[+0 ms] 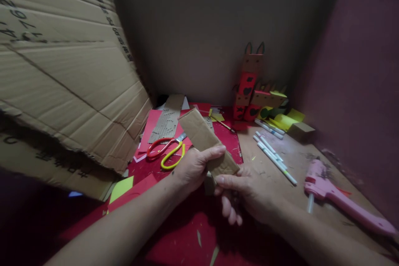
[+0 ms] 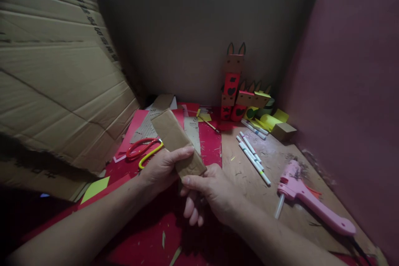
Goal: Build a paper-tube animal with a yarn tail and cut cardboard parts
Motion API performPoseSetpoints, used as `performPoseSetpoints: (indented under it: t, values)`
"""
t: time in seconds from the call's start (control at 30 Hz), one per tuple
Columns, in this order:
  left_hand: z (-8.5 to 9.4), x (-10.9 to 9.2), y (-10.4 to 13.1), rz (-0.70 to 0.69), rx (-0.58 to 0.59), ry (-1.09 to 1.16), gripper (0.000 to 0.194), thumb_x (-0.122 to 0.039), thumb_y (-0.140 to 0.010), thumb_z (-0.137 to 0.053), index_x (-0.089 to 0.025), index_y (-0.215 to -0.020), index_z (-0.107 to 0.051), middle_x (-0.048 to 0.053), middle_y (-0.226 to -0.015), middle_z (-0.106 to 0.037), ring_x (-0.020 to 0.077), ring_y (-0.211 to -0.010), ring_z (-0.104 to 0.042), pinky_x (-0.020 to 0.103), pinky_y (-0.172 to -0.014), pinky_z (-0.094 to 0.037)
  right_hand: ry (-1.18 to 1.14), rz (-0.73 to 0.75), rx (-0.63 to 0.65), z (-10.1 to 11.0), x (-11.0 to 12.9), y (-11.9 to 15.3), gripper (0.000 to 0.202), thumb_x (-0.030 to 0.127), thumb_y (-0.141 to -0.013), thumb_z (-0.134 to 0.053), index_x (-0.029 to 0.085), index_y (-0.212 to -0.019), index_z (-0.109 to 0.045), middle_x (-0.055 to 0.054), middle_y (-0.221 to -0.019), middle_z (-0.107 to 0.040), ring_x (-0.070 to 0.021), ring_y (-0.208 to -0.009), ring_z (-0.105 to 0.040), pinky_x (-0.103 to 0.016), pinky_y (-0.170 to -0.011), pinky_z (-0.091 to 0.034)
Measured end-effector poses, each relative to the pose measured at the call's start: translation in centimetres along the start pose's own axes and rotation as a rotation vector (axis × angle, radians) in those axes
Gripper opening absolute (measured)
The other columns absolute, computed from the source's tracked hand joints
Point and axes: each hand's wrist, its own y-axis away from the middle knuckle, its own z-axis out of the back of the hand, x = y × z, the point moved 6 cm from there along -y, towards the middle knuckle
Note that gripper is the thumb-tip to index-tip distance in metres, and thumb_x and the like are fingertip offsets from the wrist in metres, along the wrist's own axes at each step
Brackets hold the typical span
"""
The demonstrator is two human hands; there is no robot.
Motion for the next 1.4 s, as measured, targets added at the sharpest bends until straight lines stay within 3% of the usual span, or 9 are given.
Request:
performPoseSetpoints:
  t: [0.33,0.5,0.63,0.73,0.9,1.0,1.1,1.27,1.4]
  values:
    - [0.2,0.2,-0.2,0.108,0.064,0.029,0.015,-0.021,-0.065,-0.068,-0.010,-0.070,-0.060,0.004,-0.059,-0.062,0.0144,-0.051,-0.058,0.026,-0.054,-0.045,0.272,0.098,-0.095,0.8,2.3,1.0,0.038,0.046,-0.083,-0.048,0.013,-0.069,-0.060,-0.001,-0.044,-0.061,-0.0070,-0.032,-0.050,-0.014,-0.031,-0.035]
    - [1.3,0.0,-0.6,0.132,-0.115,0.096,0.017,-0.023,-0.066,-0.067,-0.010,-0.073,-0.060,0.005,-0.059,-0.063,0.0168,-0.051,-0.059,0.029,-0.056,-0.047,0.246,0.148,-0.132,1.1,2.2,1.1,0.036,0.044,-0.082,-0.050,0.013,-0.066,-0.060,0.000,-0.041,-0.059,-0.0068,-0.030,-0.047,-0.014,-0.031,-0.034]
    - [1.8,-0.1,-0.9,0.084,-0.183,0.102,0.013,-0.018,-0.067,-0.067,-0.011,-0.074,-0.059,0.004,-0.057,-0.062,0.0157,-0.050,-0.059,0.029,-0.057,-0.048,0.225,0.119,-0.068,0.8,1.7,0.8,0.034,0.042,-0.081,-0.053,0.012,-0.067,-0.061,-0.002,-0.045,-0.062,-0.0079,-0.034,-0.052,-0.016,-0.035,-0.039]
    - [1.4,0.1,-0.7,0.070,-0.116,0.067,0.016,-0.022,-0.068,-0.068,-0.011,-0.075,-0.060,0.004,-0.057,-0.063,0.0152,-0.051,-0.059,0.028,-0.056,-0.048,0.211,0.096,-0.062,0.6,1.4,0.6,0.029,0.038,-0.076,-0.060,0.011,-0.065,-0.060,-0.002,-0.046,-0.061,-0.0081,-0.034,-0.052,-0.016,-0.034,-0.038]
    - [-0.6,0.2,0.5,0.048,0.185,-0.304,0.023,-0.033,-0.073,-0.065,-0.011,-0.070,-0.062,0.003,-0.053,-0.061,0.0092,-0.043,-0.051,0.019,-0.039,-0.028,0.139,0.167,-0.174,1.5,2.1,0.7,0.028,0.040,-0.074,-0.061,0.013,-0.067,-0.059,0.001,-0.043,-0.058,-0.0079,-0.032,-0.049,-0.015,-0.030,-0.034]
    - [-1.2,0.1,0.8,0.020,0.279,-0.368,0.024,-0.033,-0.079,-0.058,-0.013,-0.064,-0.058,0.001,-0.051,-0.060,0.0098,-0.045,-0.052,0.020,-0.043,-0.030,0.152,0.187,-0.245,2.1,2.5,0.7,0.030,0.043,-0.075,-0.059,0.014,-0.067,-0.058,0.002,-0.042,-0.057,-0.0074,-0.031,-0.048,-0.015,-0.030,-0.032]
    - [-1.4,0.2,0.7,0.066,0.316,-0.384,0.030,-0.036,-0.084,-0.050,-0.014,-0.064,-0.056,0.001,-0.053,-0.059,0.0102,-0.047,-0.052,0.021,-0.044,-0.030,0.188,0.166,-0.234,2.2,2.6,0.5,0.031,0.045,-0.076,-0.057,0.015,-0.071,-0.057,0.001,-0.046,-0.058,-0.0085,-0.034,-0.050,-0.016,-0.032,-0.034]
    - [-0.3,-0.4,0.5,0.074,0.243,-0.480,0.028,-0.040,-0.078,-0.058,-0.014,-0.068,-0.056,-0.007,-0.049,-0.043,0.0037,-0.037,-0.029,0.020,-0.037,-0.019,0.247,0.170,-0.237,2.3,3.1,0.7,0.039,0.049,-0.083,-0.043,0.016,-0.066,-0.054,0.002,-0.042,-0.052,-0.0088,-0.036,-0.047,-0.018,-0.036,-0.033]
    - [0.2,0.2,0.4,0.158,0.266,-0.412,0.028,-0.038,-0.077,-0.056,-0.016,-0.061,-0.049,-0.006,-0.049,-0.042,0.0049,-0.036,-0.030,0.021,-0.035,-0.018,0.279,0.189,-0.269,2.6,3.3,0.9,0.040,0.049,-0.084,-0.042,0.017,-0.064,-0.052,0.003,-0.041,-0.049,-0.0086,-0.036,-0.045,-0.020,-0.038,-0.031]
